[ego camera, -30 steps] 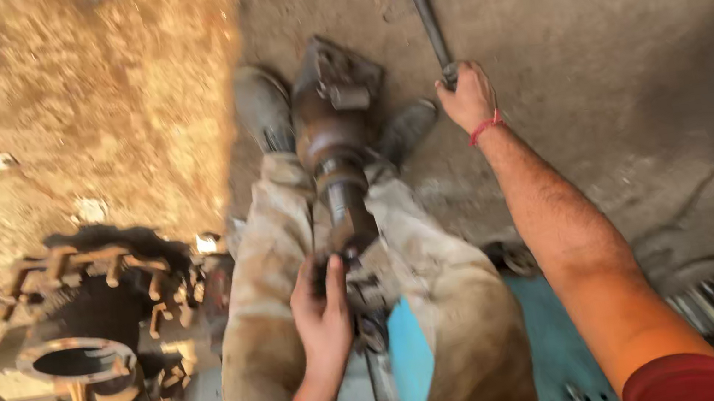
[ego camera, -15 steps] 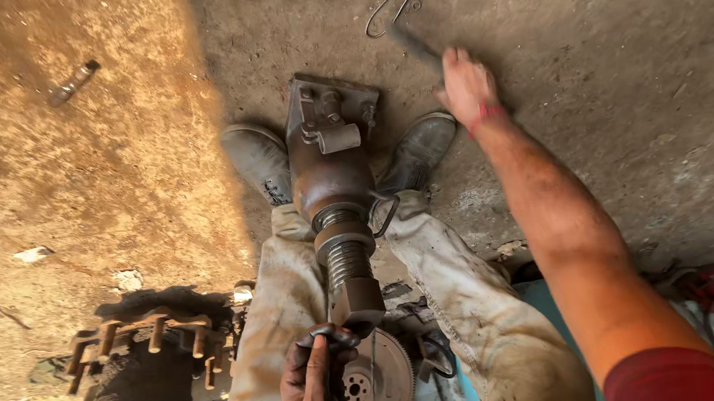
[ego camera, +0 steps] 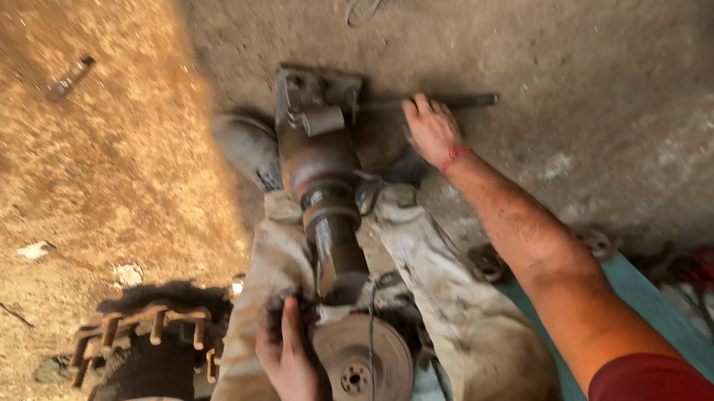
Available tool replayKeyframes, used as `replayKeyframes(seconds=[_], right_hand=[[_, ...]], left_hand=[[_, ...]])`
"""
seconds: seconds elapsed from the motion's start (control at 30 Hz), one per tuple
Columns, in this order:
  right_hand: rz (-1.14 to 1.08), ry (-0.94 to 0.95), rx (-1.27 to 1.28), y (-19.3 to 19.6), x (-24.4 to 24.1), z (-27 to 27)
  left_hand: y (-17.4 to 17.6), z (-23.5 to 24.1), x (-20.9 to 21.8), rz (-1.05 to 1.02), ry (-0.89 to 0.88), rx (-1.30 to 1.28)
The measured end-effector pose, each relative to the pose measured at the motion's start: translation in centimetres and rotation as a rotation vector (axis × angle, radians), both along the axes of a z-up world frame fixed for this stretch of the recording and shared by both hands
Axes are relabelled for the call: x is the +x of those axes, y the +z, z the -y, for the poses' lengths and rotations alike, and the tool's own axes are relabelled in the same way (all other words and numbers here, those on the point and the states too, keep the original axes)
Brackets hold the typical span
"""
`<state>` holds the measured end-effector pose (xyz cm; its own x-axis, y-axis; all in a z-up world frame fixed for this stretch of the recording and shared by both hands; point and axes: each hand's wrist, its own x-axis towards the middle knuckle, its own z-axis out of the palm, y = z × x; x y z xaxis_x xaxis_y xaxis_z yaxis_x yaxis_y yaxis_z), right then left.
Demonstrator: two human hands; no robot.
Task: The person uses a metal rod to turn a screw mechanism on a mechanical part, then removes the rod and adjusts the part by hand.
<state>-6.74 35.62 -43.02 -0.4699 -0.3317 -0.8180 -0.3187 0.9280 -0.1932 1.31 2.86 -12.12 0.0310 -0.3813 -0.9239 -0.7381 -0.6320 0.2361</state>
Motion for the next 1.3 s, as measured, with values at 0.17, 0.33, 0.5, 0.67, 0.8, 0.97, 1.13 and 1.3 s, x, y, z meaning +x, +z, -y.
replayKeyframes(seconds=[0.17, 0.33, 0.5, 0.67, 0.8, 0.97, 1.13, 1.3], right_hand=[[0.440, -0.981, -0.045, 12.0, 0.3, 7.2], [1.104, -1.817, 0.383, 20.6, -1.7, 15.0], [1.160, -1.735, 0.354, 20.1, -2.2, 20.8], [1.285, -1.816, 0.402, 16.1, -0.3, 20.3], [1.307, -1.813, 0.415, 13.9, 1.9, 18.4], [1.260, -1.870, 0.385, 14.1, 2.1, 18.5], [1.222, -1.683, 0.538, 15.2, -0.2, 18.5], [1.321, -1.749, 0.544, 14.9, -1.1, 19.7]], left_hand=[[-0.7, 0.8, -0.4, -0.110, -0.145, 0.010], [-3.3, 1.7, 2.3, -0.084, -0.222, -0.071], [-8.1, 0.5, 3.6, 0.241, 0.178, 0.352], [-12.5, -0.8, 2.0, 0.150, 0.217, 0.500], [-15.2, -1.2, 0.2, 0.224, 0.157, 0.596], [-16.8, -1.1, 0.2, 0.138, 0.463, 0.954], [-18.3, -2.6, 1.0, 0.228, 0.506, 0.951], [-21.1, -0.6, -0.1, 0.343, 0.295, 1.121]])
